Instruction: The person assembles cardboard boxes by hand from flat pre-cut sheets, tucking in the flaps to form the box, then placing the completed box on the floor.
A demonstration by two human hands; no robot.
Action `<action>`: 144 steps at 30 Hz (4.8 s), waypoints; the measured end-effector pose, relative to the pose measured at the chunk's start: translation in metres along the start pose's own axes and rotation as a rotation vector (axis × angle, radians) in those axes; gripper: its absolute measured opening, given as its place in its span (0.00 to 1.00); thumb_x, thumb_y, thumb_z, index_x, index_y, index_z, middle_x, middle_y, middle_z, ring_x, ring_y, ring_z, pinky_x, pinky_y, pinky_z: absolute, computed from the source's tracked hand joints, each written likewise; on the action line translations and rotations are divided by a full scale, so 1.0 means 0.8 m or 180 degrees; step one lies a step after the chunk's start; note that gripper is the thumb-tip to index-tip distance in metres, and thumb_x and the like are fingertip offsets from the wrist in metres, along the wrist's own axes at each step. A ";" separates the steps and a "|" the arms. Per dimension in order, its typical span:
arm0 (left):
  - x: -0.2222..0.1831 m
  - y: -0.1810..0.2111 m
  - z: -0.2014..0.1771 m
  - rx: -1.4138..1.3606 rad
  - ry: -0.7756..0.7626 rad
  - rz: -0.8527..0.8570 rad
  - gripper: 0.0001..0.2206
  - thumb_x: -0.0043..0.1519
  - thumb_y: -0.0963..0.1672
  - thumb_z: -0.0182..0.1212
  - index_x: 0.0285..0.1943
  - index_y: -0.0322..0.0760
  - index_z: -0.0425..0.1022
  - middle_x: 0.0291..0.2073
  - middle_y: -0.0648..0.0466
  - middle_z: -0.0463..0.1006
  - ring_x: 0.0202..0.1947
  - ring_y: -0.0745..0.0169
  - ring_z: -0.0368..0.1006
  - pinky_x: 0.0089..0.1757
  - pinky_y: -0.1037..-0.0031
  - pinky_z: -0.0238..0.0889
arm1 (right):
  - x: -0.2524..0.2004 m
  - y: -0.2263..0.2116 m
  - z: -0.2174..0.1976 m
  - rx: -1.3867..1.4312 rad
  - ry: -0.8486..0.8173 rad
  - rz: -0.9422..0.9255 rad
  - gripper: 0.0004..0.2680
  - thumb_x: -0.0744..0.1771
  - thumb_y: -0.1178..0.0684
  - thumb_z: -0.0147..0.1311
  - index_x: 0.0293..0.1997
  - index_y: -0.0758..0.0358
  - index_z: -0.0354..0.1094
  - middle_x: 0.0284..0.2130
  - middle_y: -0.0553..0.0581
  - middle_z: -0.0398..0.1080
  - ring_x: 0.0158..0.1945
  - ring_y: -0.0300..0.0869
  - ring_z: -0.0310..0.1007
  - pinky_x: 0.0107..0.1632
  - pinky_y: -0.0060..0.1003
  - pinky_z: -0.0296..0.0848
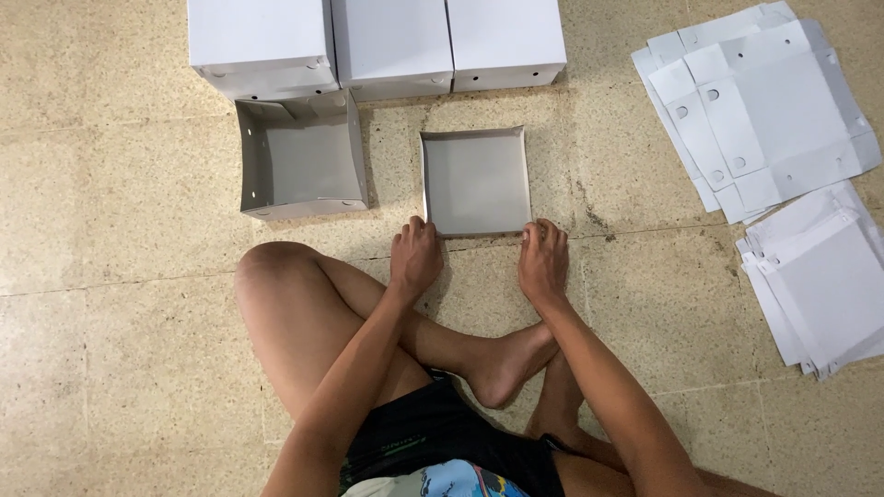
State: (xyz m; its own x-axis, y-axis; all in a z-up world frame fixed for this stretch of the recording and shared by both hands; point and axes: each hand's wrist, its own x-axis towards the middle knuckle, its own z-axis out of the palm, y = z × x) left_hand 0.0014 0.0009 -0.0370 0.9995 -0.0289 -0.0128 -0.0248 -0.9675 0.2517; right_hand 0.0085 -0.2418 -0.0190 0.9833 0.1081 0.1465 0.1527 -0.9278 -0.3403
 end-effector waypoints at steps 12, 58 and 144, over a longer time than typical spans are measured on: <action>-0.002 0.002 -0.015 -0.0022 0.0029 0.0064 0.07 0.62 0.45 0.59 0.40 0.36 0.78 0.38 0.50 0.71 0.39 0.53 0.77 0.37 0.65 0.69 | 0.000 0.001 0.005 0.0299 0.0343 -0.0341 0.01 0.69 0.58 0.45 0.43 0.61 0.59 0.48 0.64 0.61 0.49 0.61 0.68 0.46 0.53 0.71; -0.008 -0.001 -0.029 -0.1441 -0.0781 -0.0669 0.27 0.68 0.44 0.53 0.76 0.32 0.54 0.51 0.37 0.68 0.51 0.39 0.75 0.47 0.58 0.70 | 0.003 0.031 -0.019 0.0947 -0.0722 -0.0135 0.17 0.74 0.46 0.44 0.71 0.64 0.58 0.49 0.68 0.62 0.54 0.61 0.64 0.63 0.61 0.50; 0.010 0.008 -0.030 -0.1946 0.0397 -0.0701 0.21 0.59 0.37 0.55 0.63 0.33 0.59 0.45 0.41 0.70 0.34 0.48 0.82 0.34 0.61 0.77 | 0.076 0.057 -0.031 0.2441 -0.1137 -0.0058 0.05 0.69 0.68 0.61 0.46 0.72 0.68 0.35 0.57 0.70 0.36 0.38 0.73 0.38 0.27 0.77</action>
State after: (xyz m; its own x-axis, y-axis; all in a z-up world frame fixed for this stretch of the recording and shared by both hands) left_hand 0.0097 0.0003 -0.0126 0.9756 0.2182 -0.0240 0.1595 -0.6294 0.7605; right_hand 0.0731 -0.2860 -0.0025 0.9326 0.3467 -0.1002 0.0672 -0.4396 -0.8957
